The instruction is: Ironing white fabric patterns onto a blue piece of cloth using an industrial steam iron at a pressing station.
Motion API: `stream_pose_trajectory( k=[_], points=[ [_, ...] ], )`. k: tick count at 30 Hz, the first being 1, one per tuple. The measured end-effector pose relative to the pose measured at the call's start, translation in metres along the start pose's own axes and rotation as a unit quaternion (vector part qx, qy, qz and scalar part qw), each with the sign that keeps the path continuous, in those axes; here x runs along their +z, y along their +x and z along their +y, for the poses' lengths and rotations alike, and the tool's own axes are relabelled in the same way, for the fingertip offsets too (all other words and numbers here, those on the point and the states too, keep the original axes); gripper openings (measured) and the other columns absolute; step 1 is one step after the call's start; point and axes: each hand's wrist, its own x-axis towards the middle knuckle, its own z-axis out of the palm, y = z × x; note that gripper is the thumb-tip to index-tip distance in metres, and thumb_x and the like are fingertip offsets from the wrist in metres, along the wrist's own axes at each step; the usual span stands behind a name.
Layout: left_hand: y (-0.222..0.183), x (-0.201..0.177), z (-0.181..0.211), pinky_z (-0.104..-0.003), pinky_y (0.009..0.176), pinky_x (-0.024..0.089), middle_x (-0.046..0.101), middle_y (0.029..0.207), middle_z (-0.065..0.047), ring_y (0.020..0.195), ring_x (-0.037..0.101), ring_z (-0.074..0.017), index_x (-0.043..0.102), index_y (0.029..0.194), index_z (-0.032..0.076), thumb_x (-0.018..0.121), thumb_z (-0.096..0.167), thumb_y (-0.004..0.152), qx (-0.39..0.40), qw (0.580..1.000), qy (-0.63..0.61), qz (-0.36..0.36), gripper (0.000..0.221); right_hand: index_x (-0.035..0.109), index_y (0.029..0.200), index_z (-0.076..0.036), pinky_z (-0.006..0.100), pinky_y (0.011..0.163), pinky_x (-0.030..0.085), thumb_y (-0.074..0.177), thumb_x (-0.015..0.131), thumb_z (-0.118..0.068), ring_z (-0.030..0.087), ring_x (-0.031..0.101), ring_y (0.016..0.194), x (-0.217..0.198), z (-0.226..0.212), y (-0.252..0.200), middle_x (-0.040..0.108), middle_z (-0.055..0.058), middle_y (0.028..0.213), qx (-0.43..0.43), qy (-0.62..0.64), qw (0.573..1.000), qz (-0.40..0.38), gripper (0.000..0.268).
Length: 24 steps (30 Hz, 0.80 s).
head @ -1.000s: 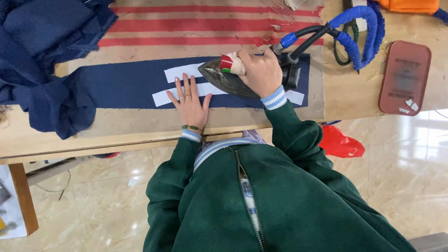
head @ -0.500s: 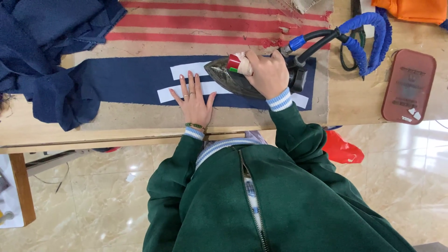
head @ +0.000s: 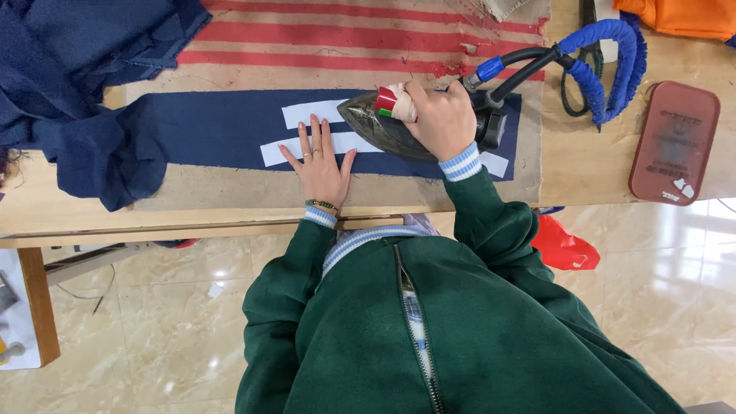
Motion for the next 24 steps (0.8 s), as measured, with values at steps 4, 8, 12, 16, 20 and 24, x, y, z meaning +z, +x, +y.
stream_pose_trajectory(
  k=[4,8,12,16,20,24],
  points=[
    [-0.0006,-0.0011,0.0004,-0.072,0.121,-0.003,0.013,0.174,-0.005,0.16,0.006,-0.0289,0.026,0.167,0.013,0.035,0.07,0.106,-0.003,1.0,-0.001,-0.009,0.084,0.066,0.11,-0.014,0.032,0.065,0.048,0.086,0.088,-0.041,0.019,0.065,0.058,0.0005,0.0005,-0.0003,0.072,0.003,0.074,-0.003,-0.015,1.0,0.001,0.042],
    [0.0,-0.005,0.0024,-0.071,0.122,-0.002,0.013,0.173,-0.009,0.161,0.007,-0.0281,0.024,0.167,0.011,0.036,0.071,0.106,-0.013,1.0,-0.006,-0.007,0.087,0.066,0.109,-0.014,0.033,0.066,0.048,0.087,0.087,-0.041,0.019,0.063,0.057,0.0013,0.0006,-0.0008,0.07,0.002,0.072,-0.003,-0.015,1.0,0.002,0.04],
    [0.0003,-0.0026,0.0015,-0.072,0.121,-0.002,0.013,0.173,-0.009,0.161,0.007,-0.0279,0.023,0.167,0.01,0.035,0.074,0.104,-0.012,1.0,-0.006,-0.008,0.09,0.066,0.115,-0.013,0.034,0.068,0.051,0.084,0.088,-0.043,0.021,0.069,0.065,0.001,0.0003,-0.0013,0.075,0.005,0.081,0.001,-0.007,1.0,-0.01,0.048],
    [0.0008,-0.0041,0.0016,-0.072,0.121,-0.002,0.011,0.174,-0.009,0.161,0.006,-0.0282,0.021,0.167,0.011,0.034,0.074,0.104,-0.016,1.0,0.0,-0.025,0.089,0.066,0.111,-0.013,0.033,0.065,0.05,0.085,0.089,-0.041,0.02,0.067,0.062,-0.0011,-0.0002,-0.0003,0.073,0.005,0.078,-0.001,-0.003,1.0,0.001,0.045],
    [0.0016,-0.0056,0.0024,-0.073,0.12,-0.003,0.013,0.173,-0.009,0.161,0.006,-0.0273,0.024,0.167,0.01,0.036,0.072,0.105,-0.016,1.0,-0.016,-0.01,0.089,0.066,0.111,-0.014,0.033,0.067,0.049,0.085,0.089,-0.042,0.019,0.065,0.059,-0.0009,0.0006,0.0001,0.072,0.003,0.075,-0.004,-0.012,1.0,0.001,0.045],
    [0.0015,-0.0034,0.002,-0.073,0.12,-0.005,0.011,0.174,-0.009,0.161,0.005,-0.0276,0.021,0.167,0.011,0.033,0.073,0.104,-0.033,0.999,-0.013,-0.021,0.089,0.066,0.111,-0.013,0.033,0.067,0.05,0.084,0.09,-0.043,0.019,0.067,0.062,0.0005,0.0004,-0.0007,0.074,0.004,0.079,-0.003,-0.005,1.0,0.001,0.047]
  ],
)
